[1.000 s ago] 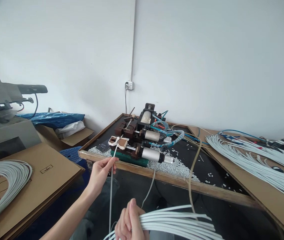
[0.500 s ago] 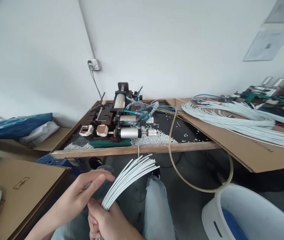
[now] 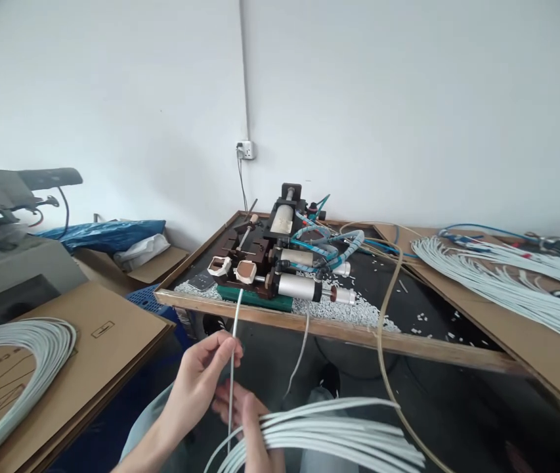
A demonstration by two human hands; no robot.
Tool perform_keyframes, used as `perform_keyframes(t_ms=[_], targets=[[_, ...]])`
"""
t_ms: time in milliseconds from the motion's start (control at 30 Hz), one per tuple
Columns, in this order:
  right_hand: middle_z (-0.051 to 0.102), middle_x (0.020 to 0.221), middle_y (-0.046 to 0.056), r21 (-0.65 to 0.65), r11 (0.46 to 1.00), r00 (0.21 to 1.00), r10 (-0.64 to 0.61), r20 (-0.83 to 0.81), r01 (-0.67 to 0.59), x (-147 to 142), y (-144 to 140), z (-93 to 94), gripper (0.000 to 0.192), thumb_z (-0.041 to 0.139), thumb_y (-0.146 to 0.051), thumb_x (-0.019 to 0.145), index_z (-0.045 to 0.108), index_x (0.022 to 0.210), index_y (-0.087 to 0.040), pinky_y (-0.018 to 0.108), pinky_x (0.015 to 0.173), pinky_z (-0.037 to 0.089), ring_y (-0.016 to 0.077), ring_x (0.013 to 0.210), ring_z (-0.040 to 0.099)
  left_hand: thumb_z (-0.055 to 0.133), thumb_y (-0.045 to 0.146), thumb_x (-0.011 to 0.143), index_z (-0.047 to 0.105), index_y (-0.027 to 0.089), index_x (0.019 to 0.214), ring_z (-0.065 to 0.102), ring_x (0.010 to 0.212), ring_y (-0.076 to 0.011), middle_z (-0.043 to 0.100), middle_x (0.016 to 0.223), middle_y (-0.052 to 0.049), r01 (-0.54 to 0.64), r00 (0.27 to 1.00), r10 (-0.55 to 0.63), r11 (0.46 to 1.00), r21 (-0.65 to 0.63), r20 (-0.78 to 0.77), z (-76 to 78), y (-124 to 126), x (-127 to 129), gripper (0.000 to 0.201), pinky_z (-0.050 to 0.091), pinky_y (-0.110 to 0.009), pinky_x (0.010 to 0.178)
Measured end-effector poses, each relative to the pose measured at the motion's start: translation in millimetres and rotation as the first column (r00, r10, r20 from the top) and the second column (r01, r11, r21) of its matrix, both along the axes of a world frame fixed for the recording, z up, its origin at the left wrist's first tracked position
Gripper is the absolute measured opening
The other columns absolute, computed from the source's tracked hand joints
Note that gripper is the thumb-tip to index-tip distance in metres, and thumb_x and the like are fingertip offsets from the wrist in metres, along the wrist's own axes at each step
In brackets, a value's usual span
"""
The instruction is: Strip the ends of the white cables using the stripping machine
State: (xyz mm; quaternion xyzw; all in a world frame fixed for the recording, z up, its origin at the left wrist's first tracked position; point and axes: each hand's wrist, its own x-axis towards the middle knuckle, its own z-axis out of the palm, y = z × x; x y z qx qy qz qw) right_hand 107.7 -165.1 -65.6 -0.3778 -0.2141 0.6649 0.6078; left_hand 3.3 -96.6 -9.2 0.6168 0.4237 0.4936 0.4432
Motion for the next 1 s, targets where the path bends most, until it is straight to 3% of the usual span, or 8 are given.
perform_keyframes(t_ms=[67,100,167,200,267,367,600,1000], targets=[[0.079,0.114,0.006,0.005,0.996,0.996,-0.088,-0.004,0.088,7.1,-0.2,2.4,0.055,0.072,-0.071,0.069,0.081,0.094,-0.023,0.026,0.095,0.053,0.0216,0.106,0.073,0.054,0.047,0.096,0.064,0.018,0.075,0.056,0.068,-0.0166,0.061,0.070,-0.002,-0.046,0.998,0.045,0.999,0.018,0.052,-1.8,10.3,-3.6,0.037,0.046,-0.025,0.065],[0.079,0.113,0.006,0.017,0.991,0.991,-0.134,0.015,0.133,9.5,-0.5,4.5,0.053,0.071,-0.070,0.071,0.082,0.091,-0.022,0.023,0.095,0.052,0.0203,0.107,0.073,0.055,0.047,0.096,0.064,0.018,0.075,0.056,0.066,-0.0160,0.061,0.069,-0.001,-0.063,0.996,0.062,0.998,0.016,0.072,-2.5,16.2,-5.2,0.037,0.045,-0.025,0.065],[0.083,0.078,0.005,0.069,0.982,0.984,-0.177,0.013,0.176,10.9,-0.8,11.0,0.048,0.067,-0.068,0.077,0.080,0.076,-0.021,0.023,0.080,0.056,0.0165,0.079,0.077,0.056,0.047,0.095,0.064,0.017,0.076,0.055,0.062,-0.0149,0.061,0.067,0.000,-0.070,0.992,0.069,0.997,0.007,0.101,-3.3,28.7,-6.9,0.036,0.045,-0.025,0.064],[0.075,0.054,0.001,0.097,0.980,0.984,-0.176,-0.007,0.176,9.7,-0.4,15.3,0.049,0.065,-0.067,0.080,0.076,0.068,-0.021,0.024,0.071,0.056,0.0130,0.056,0.072,0.057,0.048,0.094,0.065,0.017,0.076,0.055,0.060,-0.0144,0.060,0.066,0.000,-0.064,0.991,0.063,0.998,0.001,0.116,-3.3,35.1,-6.8,0.036,0.045,-0.024,0.061],[0.043,0.029,-0.009,0.136,0.980,0.989,-0.138,-0.058,0.145,5.0,2.3,25.7,0.051,0.062,-0.066,0.082,0.067,0.058,-0.021,0.023,0.052,0.049,0.0053,0.029,0.039,0.060,0.049,0.091,0.064,0.016,0.074,0.053,0.055,-0.0131,0.058,0.063,0.001,-0.045,0.987,0.045,0.999,-0.007,0.151,-1.9,47.9,-4.8,0.038,0.044,-0.023,0.055],[0.025,0.035,-0.015,0.181,0.977,0.988,-0.092,-0.121,0.113,-2.7,11.0,42.1,0.050,0.064,-0.063,0.083,0.061,0.056,-0.021,0.021,0.043,0.038,0.0041,0.035,0.014,0.063,0.053,0.087,0.063,0.016,0.071,0.049,0.050,-0.0108,0.056,0.060,0.002,-0.043,0.980,0.044,0.999,-0.011,0.194,3.1,66.7,0.0,0.040,0.041,-0.021,0.048],[0.025,0.037,-0.014,0.286,0.955,0.977,-0.020,-0.212,0.082,-5.6,26.9,52.4,0.046,0.061,-0.055,0.088,0.061,0.057,-0.022,0.021,0.039,0.030,0.0050,0.035,0.012,0.064,0.057,0.082,0.060,0.016,0.068,0.046,0.047,-0.0099,0.053,0.057,0.003,-0.072,0.970,0.078,0.997,-0.035,0.229,12.8,93.4,4.6,0.043,0.037,-0.019,0.045],[0.026,0.038,-0.014,0.298,0.954,0.966,0.039,-0.255,0.040,0.1,27.5,47.1,0.043,0.063,-0.051,0.089,0.063,0.057,-0.022,0.022,0.040,0.031,0.0054,0.035,0.012,0.067,0.058,0.078,0.062,0.016,0.068,0.049,0.049,-0.0110,0.056,0.060,0.002,-0.095,0.961,0.107,0.994,-0.062,0.254,10.2,97.2,-0.6,0.044,0.039,-0.020,0.046]])
